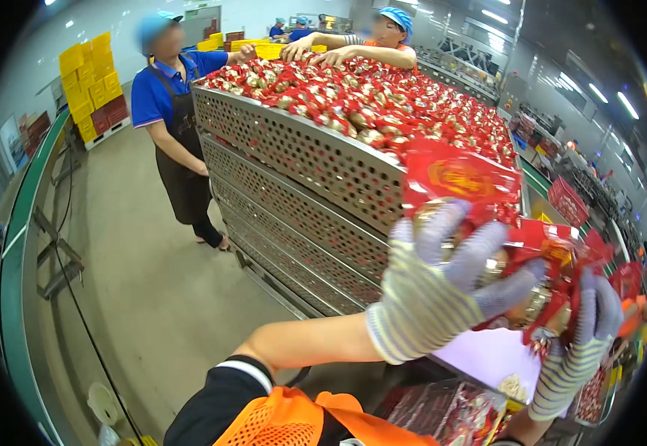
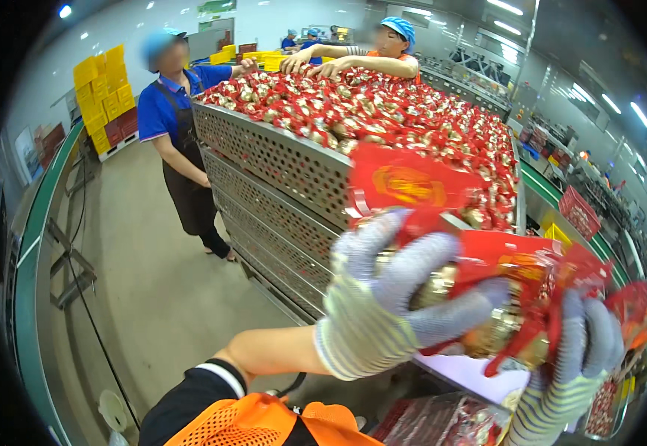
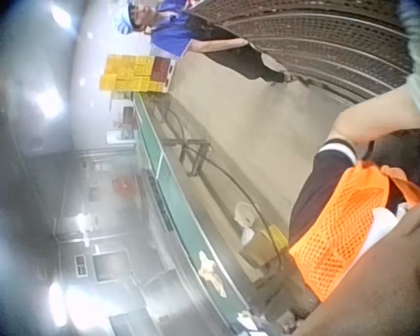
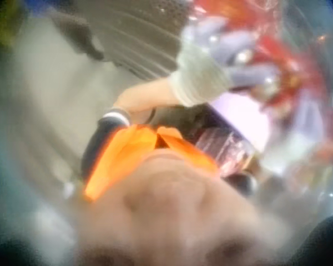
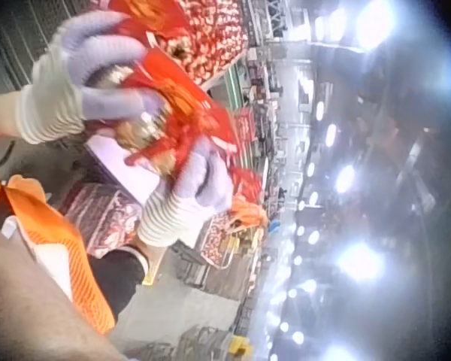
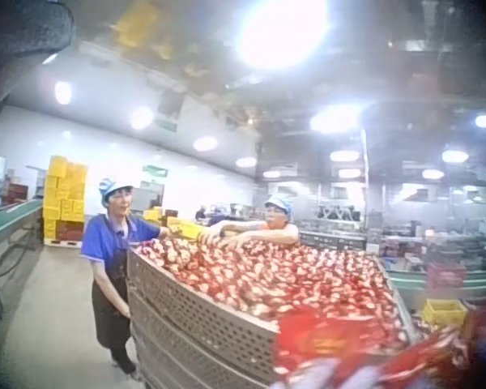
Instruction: The person arranges red and gold wrapped candies on a purple table and places them into a large metal crate. The person also moves the crate and handles a yellow basket containing more candies.
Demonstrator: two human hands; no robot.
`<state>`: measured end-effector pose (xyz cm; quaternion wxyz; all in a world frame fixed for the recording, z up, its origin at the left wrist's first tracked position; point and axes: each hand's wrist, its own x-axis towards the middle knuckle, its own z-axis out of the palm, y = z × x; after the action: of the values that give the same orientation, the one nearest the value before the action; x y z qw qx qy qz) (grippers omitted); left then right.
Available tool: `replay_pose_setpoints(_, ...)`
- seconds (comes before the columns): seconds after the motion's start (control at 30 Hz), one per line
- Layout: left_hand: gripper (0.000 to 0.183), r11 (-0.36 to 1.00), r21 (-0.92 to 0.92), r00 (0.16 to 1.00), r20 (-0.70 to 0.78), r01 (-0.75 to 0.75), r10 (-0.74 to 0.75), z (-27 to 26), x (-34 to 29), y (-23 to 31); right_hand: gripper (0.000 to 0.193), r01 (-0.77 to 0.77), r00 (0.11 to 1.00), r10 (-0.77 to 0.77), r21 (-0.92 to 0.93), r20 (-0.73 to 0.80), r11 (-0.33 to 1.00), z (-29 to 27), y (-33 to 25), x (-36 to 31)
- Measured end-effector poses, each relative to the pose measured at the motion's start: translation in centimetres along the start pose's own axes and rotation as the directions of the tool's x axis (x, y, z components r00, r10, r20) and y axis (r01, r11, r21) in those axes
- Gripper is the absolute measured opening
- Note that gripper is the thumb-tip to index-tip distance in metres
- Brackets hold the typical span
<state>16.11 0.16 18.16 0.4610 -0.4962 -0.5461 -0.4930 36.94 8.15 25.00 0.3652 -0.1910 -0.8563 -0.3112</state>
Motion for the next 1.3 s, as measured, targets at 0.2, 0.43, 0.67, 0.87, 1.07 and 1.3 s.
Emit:
replay_pose_setpoints(0.2, 0.048, 0.99, 0.141, 0.998, 0.061, 0.013, -0.022, -7.9, -1.9, -12.3, 0.043, -0.002, 0.999, 0.005, 0.079, -0.039, 0.997, 2.9, -13.3, 7.8)
replay_pose_setpoints(0.43, 0.046, 1.0, -0.01, 0.987, 0.162, 0.005, -0.003, -9.6, -1.2, -23.3, 0.045, 0.071, 0.997, -0.07, -0.024, 0.019, 0.997, 5.4, -20.2, 14.5)
replay_pose_setpoints(0.67, 0.062, 0.978, -0.039, 0.947, 0.243, -0.205, 0.208, -9.2, 6.7, -38.2, 0.056, 0.214, 0.977, -0.214, 0.011, -0.002, 0.977, 12.9, -23.9, 27.4)
replay_pose_setpoints(0.87, 0.058, 0.869, -0.459, 0.894, 0.291, -0.182, 0.341, -4.1, 17.3, -51.2, 0.071, 0.043, 0.988, -0.091, 0.34, 0.125, 0.939, 16.6, -24.6, 41.1)
replay_pose_setpoints(1.07, 0.06, 0.826, -0.47, 0.634, 0.75, 0.312, 0.188, 0.0, 21.8, -67.6, 0.068, -0.236, 0.887, -0.141, 0.693, 0.441, 0.681, 30.3, -27.3, 53.7)
replay_pose_setpoints(1.3, 0.053, 0.86, -0.421, 0.386, 0.873, 0.288, 0.298, 7.8, 20.8, -81.8, 0.095, -0.242, 0.685, -0.203, 0.481, 0.7, 0.843, 41.5, -29.9, 60.8)
